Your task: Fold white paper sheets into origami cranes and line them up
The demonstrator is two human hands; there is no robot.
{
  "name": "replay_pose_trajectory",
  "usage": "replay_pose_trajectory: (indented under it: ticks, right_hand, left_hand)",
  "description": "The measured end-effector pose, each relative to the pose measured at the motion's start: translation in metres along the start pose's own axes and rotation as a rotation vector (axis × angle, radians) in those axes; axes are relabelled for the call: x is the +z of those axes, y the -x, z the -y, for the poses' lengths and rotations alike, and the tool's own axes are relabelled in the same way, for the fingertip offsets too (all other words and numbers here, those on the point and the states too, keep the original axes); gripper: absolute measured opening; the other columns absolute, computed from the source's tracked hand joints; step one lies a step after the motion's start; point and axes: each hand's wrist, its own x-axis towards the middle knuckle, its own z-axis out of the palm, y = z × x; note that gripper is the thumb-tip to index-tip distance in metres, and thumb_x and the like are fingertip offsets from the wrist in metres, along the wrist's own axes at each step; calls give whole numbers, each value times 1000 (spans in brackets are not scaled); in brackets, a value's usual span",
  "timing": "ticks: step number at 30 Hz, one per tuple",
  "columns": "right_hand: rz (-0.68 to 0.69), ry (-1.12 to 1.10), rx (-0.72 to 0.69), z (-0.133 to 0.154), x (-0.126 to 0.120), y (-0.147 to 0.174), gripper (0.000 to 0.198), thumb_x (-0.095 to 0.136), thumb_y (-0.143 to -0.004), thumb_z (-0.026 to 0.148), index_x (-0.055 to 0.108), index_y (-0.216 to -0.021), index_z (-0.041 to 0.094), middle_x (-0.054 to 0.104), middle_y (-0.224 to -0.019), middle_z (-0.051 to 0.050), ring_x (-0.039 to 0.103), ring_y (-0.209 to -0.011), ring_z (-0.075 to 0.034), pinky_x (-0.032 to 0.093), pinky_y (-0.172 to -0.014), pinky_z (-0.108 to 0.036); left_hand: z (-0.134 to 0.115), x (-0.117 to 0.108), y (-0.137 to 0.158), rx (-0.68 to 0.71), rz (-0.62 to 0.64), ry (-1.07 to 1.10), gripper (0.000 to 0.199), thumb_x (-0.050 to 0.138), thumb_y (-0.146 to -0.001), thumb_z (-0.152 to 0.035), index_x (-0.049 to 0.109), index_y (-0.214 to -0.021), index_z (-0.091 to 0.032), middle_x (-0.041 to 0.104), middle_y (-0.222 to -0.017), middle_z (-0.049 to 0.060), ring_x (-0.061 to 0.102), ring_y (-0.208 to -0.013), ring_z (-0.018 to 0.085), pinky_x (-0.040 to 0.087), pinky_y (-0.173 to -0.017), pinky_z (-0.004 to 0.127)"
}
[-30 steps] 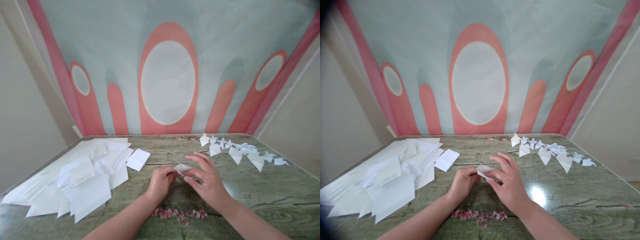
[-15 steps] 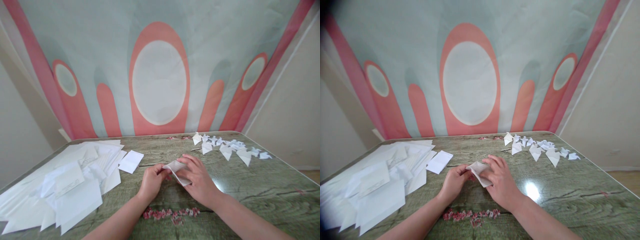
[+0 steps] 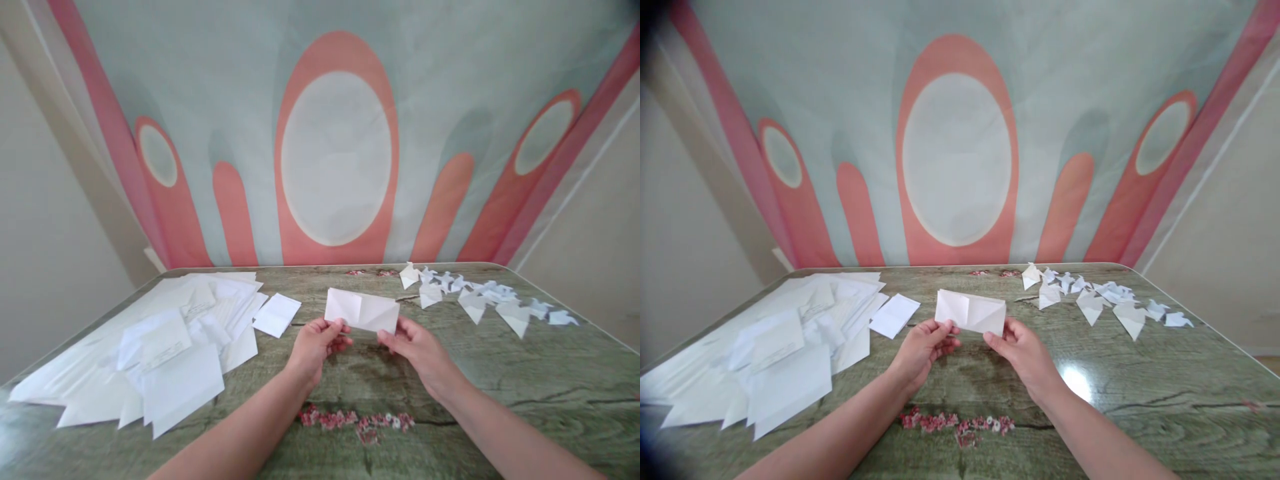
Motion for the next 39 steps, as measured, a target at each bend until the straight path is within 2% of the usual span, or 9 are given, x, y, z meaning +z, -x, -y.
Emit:
replay_pose_trajectory:
  ticks: [5, 11, 17, 19, 22, 25, 27, 31, 39]
  right_hand:
    - [-56, 163, 45, -6, 0, 4, 37, 71, -74, 50, 70, -83, 15, 69, -74, -3, 59, -72, -20, 43, -67, -29]
    - [-119, 66, -6, -2, 0, 4, 35, 71, -75, 48, 67, -87, 16, 64, -69, 0, 53, -66, -15, 39, -62, -26]
    - [-37, 12, 37, -4, 2, 4, 36, 71, -74, 49, 66, -81, 15, 65, -69, -3, 53, -62, -15, 39, -57, -26]
    - [-66, 41, 32, -3, 0, 4, 36, 72, -73, 49, 67, -81, 14, 66, -70, -3, 55, -65, -17, 40, -60, -27]
    - [-115, 236, -4, 3, -2, 5, 34, 69, -76, 46, 69, -93, 17, 71, -83, -4, 60, -76, -21, 41, -69, -29]
    - [-126, 536, -72, 9, 0, 8, 27, 62, -80, 42, 69, -94, 19, 70, -85, -4, 60, -78, -22, 40, -70, -29]
    - [-118, 681, -140, 9, 2, 10, 21, 60, -81, 39, 67, -82, 18, 65, -73, -2, 56, -70, -20, 38, -65, -29]
    - [-65, 808, -216, 7, 5, 14, 24, 60, -82, 37, 55, -65, 20, 55, -60, 2, 50, -60, -16, 33, -59, -26]
    - [79, 805, -152, 10, 7, 15, 21, 58, -83, 37, 58, -70, 20, 60, -64, 1, 55, -63, -18, 35, -59, -26]
  left_hand:
    - [4, 6, 2, 6, 31, -11, 37, 79, -65, -44, 67, -77, -11, 71, -77, 6, 64, -59, 11, 46, -57, 20]
    - [5, 7, 3, 38, 35, -27, 35, 78, -67, -42, 68, -77, -10, 70, -74, 4, 62, -58, 9, 45, -58, 20]
    - [6, 8, 4, 53, 75, -57, 33, 73, -73, -40, 64, -87, -11, 68, -85, 7, 62, -63, 13, 47, -60, 24]
    - [1, 8, 6, 187, -20, -169, 35, 72, -75, -35, 61, -101, -13, 66, -99, 9, 63, -75, 15, 47, -62, 24]
    - [-13, 7, 12, 583, -245, -521, 51, 73, -74, -24, 54, -121, -23, 56, -120, 8, 56, -99, 19, 47, -76, 27]
    - [-25, 6, 18, 798, -199, -788, 44, 70, -77, -19, 58, -119, -26, 55, -111, 5, 53, -90, 16, 45, -79, 28]
    - [-27, 6, 20, 778, -111, -845, 39, 70, -78, -17, 61, -115, -26, 56, -96, 2, 51, -77, 14, 44, -73, 26]
    - [-20, 7, 18, 593, -15, -786, 26, 66, -79, -17, 62, -104, -23, 53, -71, -4, 50, -62, 11, 41, -60, 22]
    - [-16, 6, 14, 503, -4, -684, 29, 65, -78, -15, 57, -105, -22, 65, -84, -2, 62, -66, 11, 47, -64, 22]
